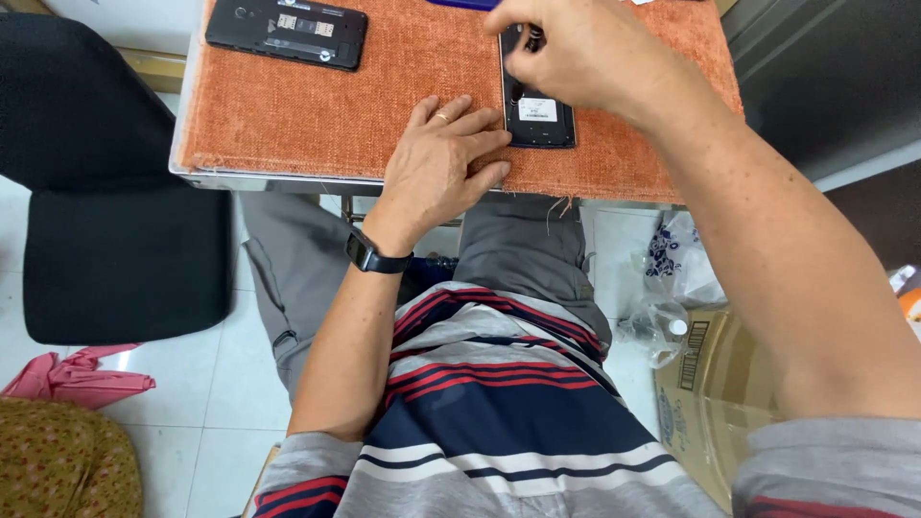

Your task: Removing small screws from a mobile phone using a precision screwdriver to disassemble the device.

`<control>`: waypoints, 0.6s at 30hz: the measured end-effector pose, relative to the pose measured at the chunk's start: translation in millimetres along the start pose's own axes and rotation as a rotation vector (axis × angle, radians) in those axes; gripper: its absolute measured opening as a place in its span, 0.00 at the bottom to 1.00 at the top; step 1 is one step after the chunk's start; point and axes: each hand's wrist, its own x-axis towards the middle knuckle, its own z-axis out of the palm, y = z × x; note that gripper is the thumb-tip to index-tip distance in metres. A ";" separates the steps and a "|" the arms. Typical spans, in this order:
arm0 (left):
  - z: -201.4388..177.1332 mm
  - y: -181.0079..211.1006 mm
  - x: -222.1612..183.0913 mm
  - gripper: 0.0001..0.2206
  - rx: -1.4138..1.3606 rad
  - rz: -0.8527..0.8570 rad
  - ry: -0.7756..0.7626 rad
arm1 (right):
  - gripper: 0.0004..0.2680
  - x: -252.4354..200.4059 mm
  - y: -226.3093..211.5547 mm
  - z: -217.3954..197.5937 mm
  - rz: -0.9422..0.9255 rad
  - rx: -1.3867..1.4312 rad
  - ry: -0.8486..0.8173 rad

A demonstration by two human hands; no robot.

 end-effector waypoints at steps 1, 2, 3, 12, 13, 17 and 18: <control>-0.6 1.0 0.3 0.15 -0.004 0.000 0.001 | 0.12 -0.8 3.5 2.6 0.002 -0.002 -0.004; -1.5 2.0 0.4 0.14 -0.002 0.020 0.024 | 0.08 -1.5 6.8 5.2 0.025 0.003 0.017; -3.0 2.1 0.6 0.13 0.003 0.039 0.051 | 0.05 -0.3 9.7 7.5 0.042 0.007 0.038; 1.7 1.4 3.1 0.19 0.023 -0.029 0.011 | 0.02 -10.3 7.1 -1.1 -0.082 -0.023 0.149; 2.2 2.1 3.8 0.19 0.022 -0.028 0.013 | 0.02 -10.0 4.0 -4.0 -0.082 -0.026 0.148; 4.4 1.7 5.5 0.22 0.001 -0.125 -0.035 | 0.13 -9.3 -3.6 -9.7 -0.114 0.224 0.037; 5.8 1.4 6.1 0.23 0.007 -0.142 -0.048 | 0.13 -10.2 -3.8 -10.1 -0.146 0.265 0.022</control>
